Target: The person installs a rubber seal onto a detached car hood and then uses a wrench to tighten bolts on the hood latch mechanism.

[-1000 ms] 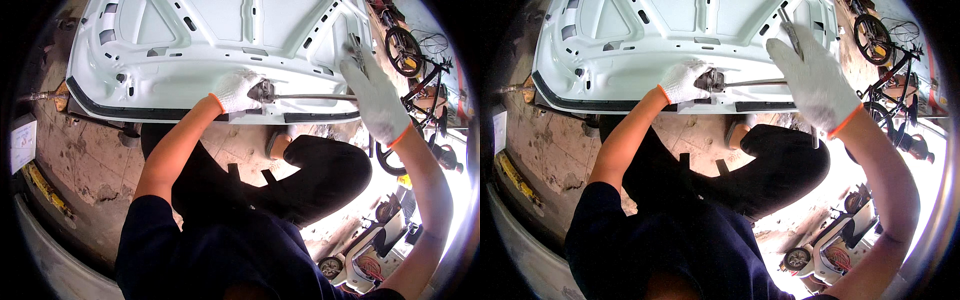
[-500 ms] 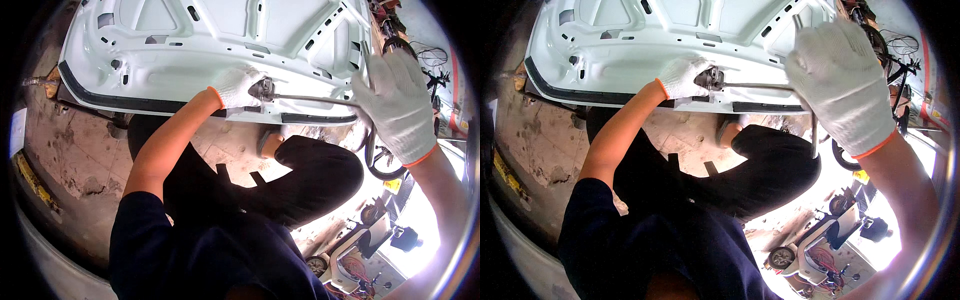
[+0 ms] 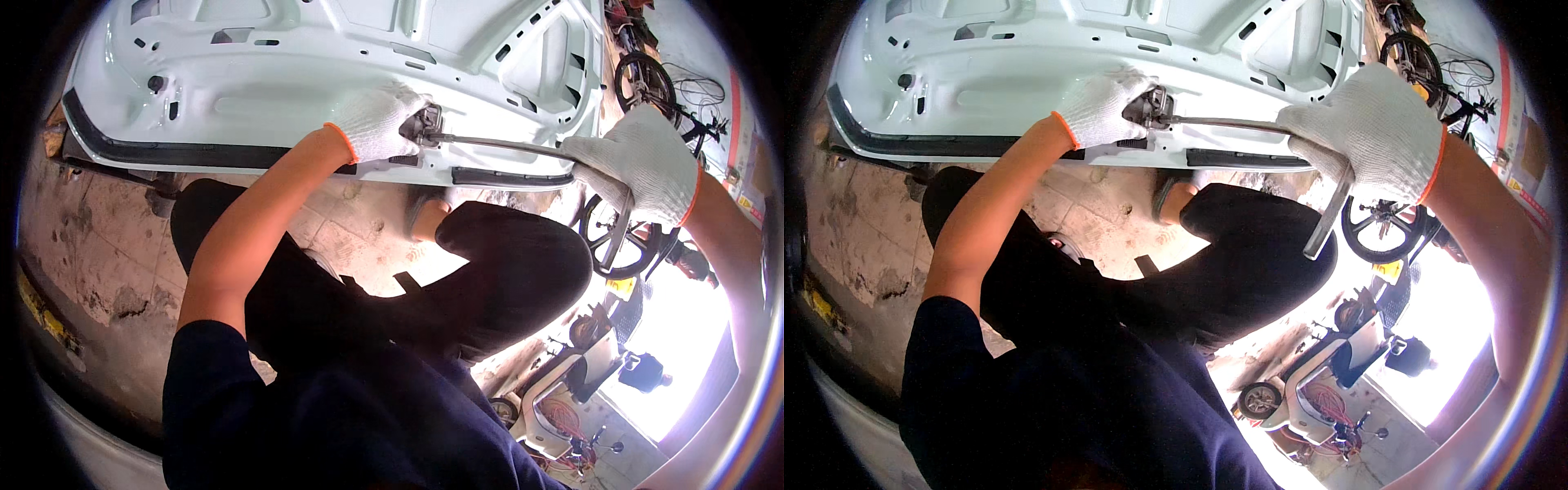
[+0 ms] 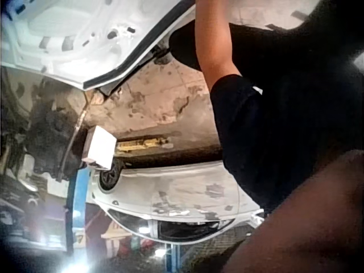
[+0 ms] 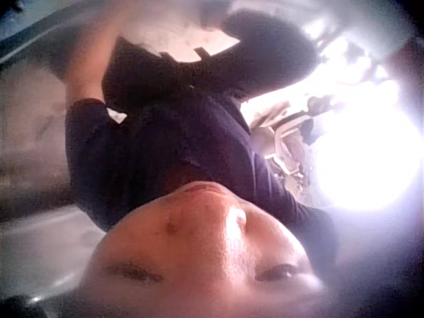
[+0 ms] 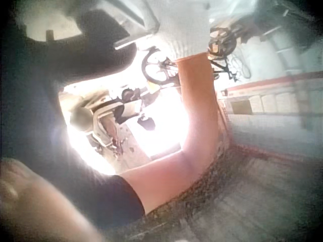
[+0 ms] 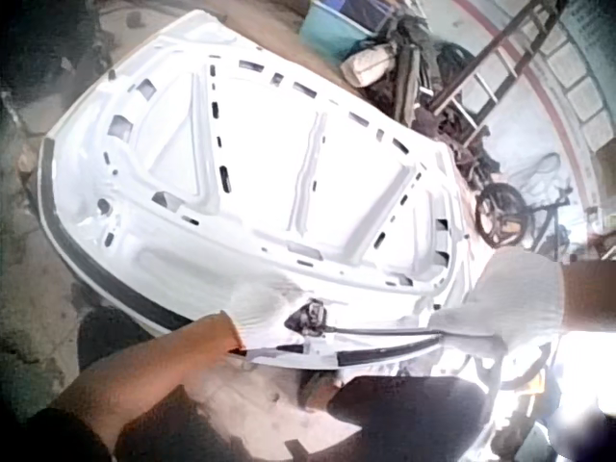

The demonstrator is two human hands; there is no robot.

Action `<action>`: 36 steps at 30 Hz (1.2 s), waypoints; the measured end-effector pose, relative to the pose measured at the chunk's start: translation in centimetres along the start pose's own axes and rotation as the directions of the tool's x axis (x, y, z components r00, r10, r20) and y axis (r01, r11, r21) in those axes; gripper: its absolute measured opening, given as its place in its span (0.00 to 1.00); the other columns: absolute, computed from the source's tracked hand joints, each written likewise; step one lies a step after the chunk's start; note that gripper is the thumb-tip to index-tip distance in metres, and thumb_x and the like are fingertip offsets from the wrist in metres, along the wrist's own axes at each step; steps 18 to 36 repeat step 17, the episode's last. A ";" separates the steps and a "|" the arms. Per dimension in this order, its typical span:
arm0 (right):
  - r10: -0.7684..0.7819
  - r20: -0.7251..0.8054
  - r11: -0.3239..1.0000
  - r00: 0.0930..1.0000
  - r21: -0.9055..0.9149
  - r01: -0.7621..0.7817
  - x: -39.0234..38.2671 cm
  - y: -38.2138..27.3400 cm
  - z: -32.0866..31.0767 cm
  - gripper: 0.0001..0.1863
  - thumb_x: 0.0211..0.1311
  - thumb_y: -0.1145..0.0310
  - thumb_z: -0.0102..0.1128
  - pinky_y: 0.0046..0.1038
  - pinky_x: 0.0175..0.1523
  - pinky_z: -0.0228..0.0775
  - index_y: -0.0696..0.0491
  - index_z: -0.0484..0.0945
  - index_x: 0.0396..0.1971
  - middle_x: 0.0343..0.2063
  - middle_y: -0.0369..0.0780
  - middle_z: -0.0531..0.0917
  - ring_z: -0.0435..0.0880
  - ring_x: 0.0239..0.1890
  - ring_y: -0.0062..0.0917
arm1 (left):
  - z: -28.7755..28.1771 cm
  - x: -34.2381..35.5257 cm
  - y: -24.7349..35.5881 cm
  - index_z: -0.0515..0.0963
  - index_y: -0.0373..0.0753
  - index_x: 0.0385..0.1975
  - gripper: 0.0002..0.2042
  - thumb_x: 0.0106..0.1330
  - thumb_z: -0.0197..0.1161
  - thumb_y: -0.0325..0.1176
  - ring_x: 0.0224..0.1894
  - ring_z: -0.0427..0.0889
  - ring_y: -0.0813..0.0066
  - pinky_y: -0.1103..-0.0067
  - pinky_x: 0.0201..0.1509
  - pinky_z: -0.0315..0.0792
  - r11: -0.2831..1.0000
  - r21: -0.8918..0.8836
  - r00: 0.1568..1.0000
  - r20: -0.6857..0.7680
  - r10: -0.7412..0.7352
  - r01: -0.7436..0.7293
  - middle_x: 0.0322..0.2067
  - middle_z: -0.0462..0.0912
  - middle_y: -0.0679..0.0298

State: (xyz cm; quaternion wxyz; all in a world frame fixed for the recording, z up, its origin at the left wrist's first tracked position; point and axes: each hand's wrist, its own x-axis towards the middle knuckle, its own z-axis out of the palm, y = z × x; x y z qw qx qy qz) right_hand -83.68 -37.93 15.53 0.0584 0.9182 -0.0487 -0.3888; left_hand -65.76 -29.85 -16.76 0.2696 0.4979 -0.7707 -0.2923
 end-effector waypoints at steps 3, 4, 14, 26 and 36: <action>0.120 -0.028 0.985 0.992 0.126 -0.115 -1.2 -0.9 0.9 0.08 0.68 0.59 0.58 0.31 0.26 0.73 0.45 0.79 0.34 0.13 0.36 0.78 0.83 0.17 0.29 | -0.8 -0.3 0.6 0.76 0.42 0.57 0.33 0.50 0.77 0.46 0.58 0.79 0.59 0.68 0.63 0.74 0.997 -0.048 0.998 0.017 -0.066 0.067 0.55 0.81 0.59; 0.115 -0.033 0.985 0.993 0.130 -0.109 -1.5 -1.1 1.2 0.08 0.68 0.58 0.58 0.30 0.26 0.73 0.45 0.79 0.34 0.13 0.36 0.78 0.82 0.16 0.28 | -1.1 -0.3 1.0 0.76 0.42 0.56 0.33 0.49 0.77 0.46 0.57 0.80 0.59 0.68 0.62 0.74 0.994 -0.071 0.996 0.045 -0.082 0.085 0.55 0.81 0.60; 0.005 0.038 0.998 0.999 -0.056 -0.003 -1.6 -1.0 1.6 0.07 0.56 0.65 0.67 0.31 0.32 0.78 0.50 0.82 0.33 0.15 0.37 0.81 0.85 0.19 0.28 | -0.4 -0.6 -0.2 0.80 0.45 0.51 0.28 0.47 0.78 0.42 0.50 0.83 0.59 0.67 0.56 0.76 0.998 -0.050 0.989 -0.149 0.020 -0.028 0.47 0.84 0.62; 0.031 -0.011 0.990 0.999 0.137 -0.030 -0.7 -1.1 0.8 0.09 0.48 0.71 0.69 0.38 0.29 0.76 0.51 0.82 0.31 0.12 0.37 0.80 0.87 0.21 0.34 | -0.6 -0.6 -0.3 0.80 0.44 0.52 0.29 0.47 0.78 0.45 0.50 0.83 0.60 0.68 0.57 0.76 0.999 -0.043 0.991 -0.131 0.007 -0.013 0.48 0.84 0.61; 0.031 -0.011 0.990 0.999 0.137 -0.030 -0.7 -1.1 0.8 0.09 0.48 0.71 0.69 0.38 0.29 0.76 0.51 0.82 0.31 0.12 0.37 0.80 0.87 0.21 0.34 | -0.6 -0.6 -0.3 0.80 0.44 0.52 0.29 0.47 0.78 0.45 0.50 0.83 0.60 0.68 0.57 0.76 0.999 -0.043 0.991 -0.131 0.007 -0.013 0.48 0.84 0.61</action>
